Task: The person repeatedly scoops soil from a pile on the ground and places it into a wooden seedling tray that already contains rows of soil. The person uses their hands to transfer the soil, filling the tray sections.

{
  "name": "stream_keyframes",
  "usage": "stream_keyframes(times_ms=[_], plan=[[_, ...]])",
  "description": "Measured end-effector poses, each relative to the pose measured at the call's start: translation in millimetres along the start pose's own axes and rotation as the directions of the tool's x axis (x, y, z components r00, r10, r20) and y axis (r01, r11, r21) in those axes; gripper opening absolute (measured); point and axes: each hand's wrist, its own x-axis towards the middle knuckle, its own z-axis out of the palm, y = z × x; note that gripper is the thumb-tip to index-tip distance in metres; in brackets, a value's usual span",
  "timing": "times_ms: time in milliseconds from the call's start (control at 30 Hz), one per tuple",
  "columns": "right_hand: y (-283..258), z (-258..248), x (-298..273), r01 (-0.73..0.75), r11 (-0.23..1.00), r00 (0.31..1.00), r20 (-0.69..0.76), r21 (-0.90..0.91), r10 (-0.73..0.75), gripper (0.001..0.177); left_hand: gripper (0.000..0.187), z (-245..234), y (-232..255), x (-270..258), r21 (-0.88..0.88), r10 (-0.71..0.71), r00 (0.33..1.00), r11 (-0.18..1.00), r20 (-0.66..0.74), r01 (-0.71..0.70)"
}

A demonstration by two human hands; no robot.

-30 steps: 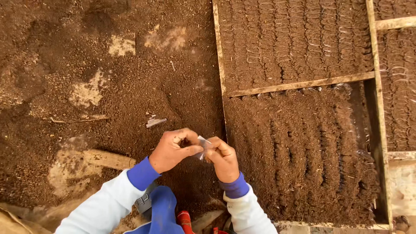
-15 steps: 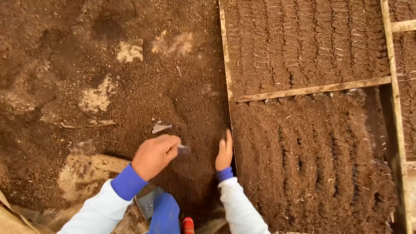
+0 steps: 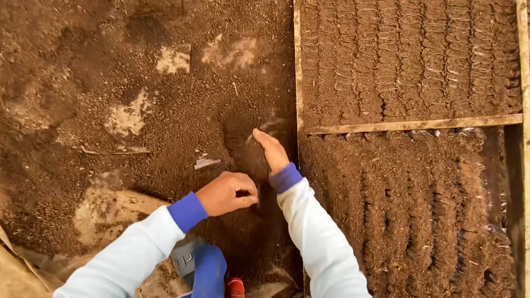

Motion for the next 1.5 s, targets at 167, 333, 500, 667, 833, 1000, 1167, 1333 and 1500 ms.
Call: stream_keyframes(times_ms=[167,333,500,667,833,1000,1167,1333,1500], plan=[[-22,-20,-35,0.379,0.918,0.909,0.231,-0.113,-0.347,0.068,0.016,14,-25,-5,0.373,-0.11,0.987,0.926,0.116,0.06],[29,-34,-3,-0.005,0.997,0.997,-0.075,-0.077,-0.001,0.06,0.015,20,11,-3,0.238,-0.069,0.996,0.97,0.061,0.053],[-45,24,-99,0.035,0.998,0.995,-0.099,0.045,-0.03,0.057,0.016,22,-15,-7,0.52,0.01,0.995,0.852,0.102,-0.062],[-3,-3,-83,0.227,0.943,0.972,-0.119,0.244,-0.204,0.058,0.017,20,3,-11,0.262,0.008,0.999,0.965,0.035,-0.017],[37,-41,-36,0.056,0.918,0.961,-0.227,-0.392,-0.156,0.062,0.014,22,12,-10,0.255,0.009,1.0,0.967,0.025,-0.015],[-4,-34,-48,-0.007,0.75,1.0,0.016,-0.661,0.024,0.116,0.015,23,5,-2,0.221,-0.008,0.999,0.975,0.051,-0.004],[-2,-18,-58,-0.229,0.908,0.956,-0.258,-0.35,0.142,0.1,0.018,27,1,0,0.014,-0.037,0.991,0.999,0.129,0.036],[67,-63,-20,0.053,0.974,0.988,-0.13,-0.22,-0.083,0.09,0.019,26,3,8,0.092,-0.004,0.982,0.996,0.189,-0.014],[45,-44,-52,0.679,0.529,0.683,0.174,-0.509,-0.709,0.045,0.021,29,-8,16,0.473,0.094,0.948,0.849,0.305,-0.236]])
